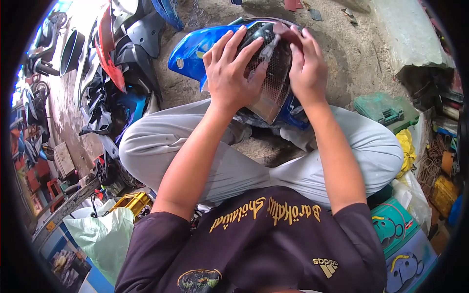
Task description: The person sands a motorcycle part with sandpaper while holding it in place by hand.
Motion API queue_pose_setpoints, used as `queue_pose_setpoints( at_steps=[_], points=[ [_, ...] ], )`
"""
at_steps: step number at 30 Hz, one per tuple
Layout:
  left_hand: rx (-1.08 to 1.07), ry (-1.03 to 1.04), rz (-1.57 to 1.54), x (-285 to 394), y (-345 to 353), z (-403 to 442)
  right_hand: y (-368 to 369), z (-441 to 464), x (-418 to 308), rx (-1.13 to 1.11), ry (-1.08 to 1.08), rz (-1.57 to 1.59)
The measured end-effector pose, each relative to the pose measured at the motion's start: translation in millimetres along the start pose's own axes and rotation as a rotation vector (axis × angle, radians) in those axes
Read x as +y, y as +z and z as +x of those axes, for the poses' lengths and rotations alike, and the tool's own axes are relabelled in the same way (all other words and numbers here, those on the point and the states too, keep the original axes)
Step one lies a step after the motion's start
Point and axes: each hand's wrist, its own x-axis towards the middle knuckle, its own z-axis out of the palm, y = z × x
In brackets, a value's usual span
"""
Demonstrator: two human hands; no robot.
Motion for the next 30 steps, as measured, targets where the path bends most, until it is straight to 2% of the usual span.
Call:
queue_pose_setpoints(
  at_steps=[5, 8, 10, 14, 16, 18, 19, 22, 24, 26, 27, 30],
  points=[
    [-0.009, -0.025, -0.005, 1, 0, 3, -21, -50, 3, -0.09, -0.076, 0.076],
    [-0.019, -0.03, -0.01, 1, 0, 3, -12, -20, 11, -0.053, -0.141, 0.068],
    [-0.036, -0.033, -0.002, 2, -3, 4, -11, -1, 8, -0.067, -0.051, 0.071],
    [-0.029, -0.035, -0.004, 3, -2, 4, -18, -46, 5, -0.103, -0.061, 0.14],
    [-0.024, -0.037, -0.008, 0, 1, 7, -14, -39, 5, -0.073, -0.081, 0.169],
    [-0.041, -0.043, -0.006, 1, -1, 5, -19, -18, 7, -0.09, 0.015, 0.119],
    [-0.041, -0.041, 0.005, 1, -1, 5, -18, -17, 9, -0.102, 0.0, 0.045],
    [-0.008, -0.034, -0.008, -3, -4, -1, -20, -39, -4, -0.086, -0.066, 0.164],
    [0.01, -0.03, -0.017, -4, -2, 0, -18, -38, 0, -0.076, -0.125, 0.127],
    [-0.004, -0.019, -0.015, -5, -1, 1, -13, -25, 6, -0.058, -0.124, 0.143],
    [-0.011, -0.007, -0.004, -6, 0, 3, -12, -24, 2, -0.078, -0.027, 0.179],
    [-0.018, -0.028, 0.0, -3, -1, 4, -14, -32, 0, -0.079, -0.071, 0.174]
  ],
)
